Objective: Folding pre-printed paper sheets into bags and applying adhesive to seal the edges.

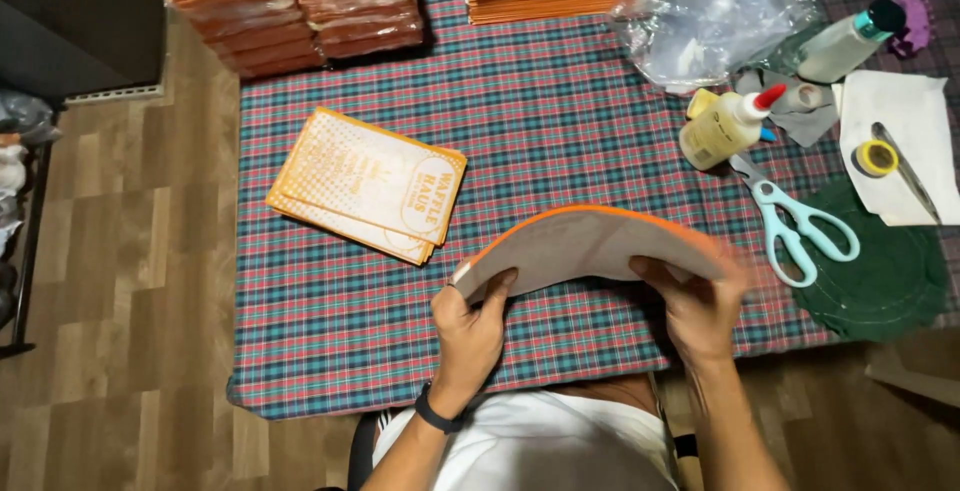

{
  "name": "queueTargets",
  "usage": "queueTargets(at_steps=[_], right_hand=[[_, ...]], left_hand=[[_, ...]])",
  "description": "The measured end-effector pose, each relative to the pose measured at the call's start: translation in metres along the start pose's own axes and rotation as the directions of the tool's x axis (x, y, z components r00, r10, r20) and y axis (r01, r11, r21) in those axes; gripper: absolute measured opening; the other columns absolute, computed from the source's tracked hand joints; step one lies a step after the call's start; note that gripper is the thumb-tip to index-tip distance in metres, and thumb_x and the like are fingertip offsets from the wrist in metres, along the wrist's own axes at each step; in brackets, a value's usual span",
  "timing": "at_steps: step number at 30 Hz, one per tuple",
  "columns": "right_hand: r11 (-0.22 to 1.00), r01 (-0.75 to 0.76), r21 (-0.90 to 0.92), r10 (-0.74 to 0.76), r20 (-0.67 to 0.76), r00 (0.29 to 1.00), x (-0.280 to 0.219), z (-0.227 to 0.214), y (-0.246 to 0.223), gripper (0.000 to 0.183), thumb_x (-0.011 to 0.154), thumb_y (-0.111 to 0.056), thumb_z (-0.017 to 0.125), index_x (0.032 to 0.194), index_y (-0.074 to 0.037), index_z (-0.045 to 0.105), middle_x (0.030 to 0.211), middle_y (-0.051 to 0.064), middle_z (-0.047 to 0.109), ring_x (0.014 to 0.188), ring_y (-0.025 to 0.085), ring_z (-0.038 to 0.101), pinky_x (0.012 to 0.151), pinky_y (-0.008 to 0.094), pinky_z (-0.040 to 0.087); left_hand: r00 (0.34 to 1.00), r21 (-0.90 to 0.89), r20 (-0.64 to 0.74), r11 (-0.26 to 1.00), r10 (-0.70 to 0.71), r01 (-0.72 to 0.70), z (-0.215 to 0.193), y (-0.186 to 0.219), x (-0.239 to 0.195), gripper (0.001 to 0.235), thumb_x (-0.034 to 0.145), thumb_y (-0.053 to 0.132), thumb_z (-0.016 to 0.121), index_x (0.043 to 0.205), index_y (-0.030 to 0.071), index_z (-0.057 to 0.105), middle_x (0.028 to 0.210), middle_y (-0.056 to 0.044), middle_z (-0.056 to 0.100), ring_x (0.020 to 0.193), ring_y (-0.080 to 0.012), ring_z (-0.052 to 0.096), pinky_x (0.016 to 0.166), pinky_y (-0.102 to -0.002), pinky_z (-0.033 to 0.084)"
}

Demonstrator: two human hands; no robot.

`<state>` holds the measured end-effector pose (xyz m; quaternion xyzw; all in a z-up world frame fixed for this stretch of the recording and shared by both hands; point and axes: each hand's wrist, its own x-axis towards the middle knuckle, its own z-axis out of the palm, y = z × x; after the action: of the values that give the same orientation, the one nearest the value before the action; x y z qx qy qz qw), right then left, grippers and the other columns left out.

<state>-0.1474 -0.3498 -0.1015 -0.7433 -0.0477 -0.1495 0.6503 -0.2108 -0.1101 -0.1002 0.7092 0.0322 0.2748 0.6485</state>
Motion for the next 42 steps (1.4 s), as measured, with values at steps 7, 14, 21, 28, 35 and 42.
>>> queueTargets(at_steps=[7,14,21,28,35,42], right_hand=[[0.996,-0.082,-0.041,0.083,0.020,0.996,-0.003,0.002,0.007,0.045,0.065,0.008,0.092,0.105,0.006,0.071,0.094,0.017,0.071,0.085,0.020,0.062,0.081,0.040,0.060],[0.994,-0.036,0.105,0.030,0.056,0.998,-0.013,-0.023,0.072,0.033,0.080,0.001,0.084,0.108,0.004,0.068,0.087,0.010,0.069,0.077,0.012,0.062,0.070,0.032,0.060],[0.997,0.039,0.061,-0.042,0.042,0.998,-0.012,-0.022,0.075,0.026,0.092,0.003,0.074,0.118,0.003,0.069,0.096,0.010,0.071,0.091,0.015,0.063,0.084,0.038,0.059],[0.997,0.065,0.047,-0.067,0.041,0.997,-0.013,-0.022,0.074,0.025,0.093,0.003,0.074,0.118,0.002,0.069,0.101,0.010,0.071,0.098,0.015,0.062,0.093,0.041,0.056],[1.000,0.000,0.006,0.000,0.022,1.000,-0.011,-0.022,0.054,0.026,0.092,0.003,0.077,0.115,0.002,0.065,0.094,0.010,0.070,0.088,0.014,0.065,0.081,0.034,0.059],[0.989,-0.136,-0.062,0.137,0.009,0.991,-0.012,-0.033,0.023,0.021,0.089,0.001,0.082,0.106,0.000,0.070,0.084,0.005,0.070,0.075,0.007,0.061,0.067,0.025,0.057]], left_hand=[[1.000,0.048,0.006,0.998,0.030,-0.030,0.000,0.018,0.012,0.012,0.087,0.002,0.079,0.099,0.000,0.077,0.088,-0.017,0.081,0.086,-0.0245,0.078,0.070,-0.038,0.061],[0.999,0.061,-0.025,0.997,0.037,-0.035,0.003,0.021,0.015,0.012,0.086,0.001,0.081,0.097,-0.001,0.077,0.082,-0.016,0.080,0.086,-0.0212,0.076,0.066,-0.036,0.061],[0.998,0.069,-0.047,0.997,0.035,-0.032,0.005,0.012,0.011,0.009,0.087,0.001,0.080,0.096,-0.001,0.077,0.079,-0.016,0.080,0.082,-0.0205,0.075,0.065,-0.036,0.061],[0.997,0.067,-0.071,0.997,0.034,-0.029,0.006,0.006,0.006,0.010,0.087,0.002,0.080,0.096,0.000,0.077,0.079,-0.015,0.080,0.083,-0.0161,0.073,0.064,-0.035,0.060],[0.997,0.064,-0.078,0.998,0.016,-0.011,0.008,0.003,0.005,0.010,0.087,0.001,0.081,0.096,0.000,0.077,0.080,-0.014,0.080,0.081,-0.0148,0.072,0.066,-0.035,0.059],[0.996,0.034,-0.033,0.996,-0.080,0.082,0.002,0.018,0.016,0.010,0.092,0.001,0.075,0.101,-0.002,0.074,0.081,-0.013,0.078,0.077,-0.0153,0.067,0.069,-0.039,0.058]])
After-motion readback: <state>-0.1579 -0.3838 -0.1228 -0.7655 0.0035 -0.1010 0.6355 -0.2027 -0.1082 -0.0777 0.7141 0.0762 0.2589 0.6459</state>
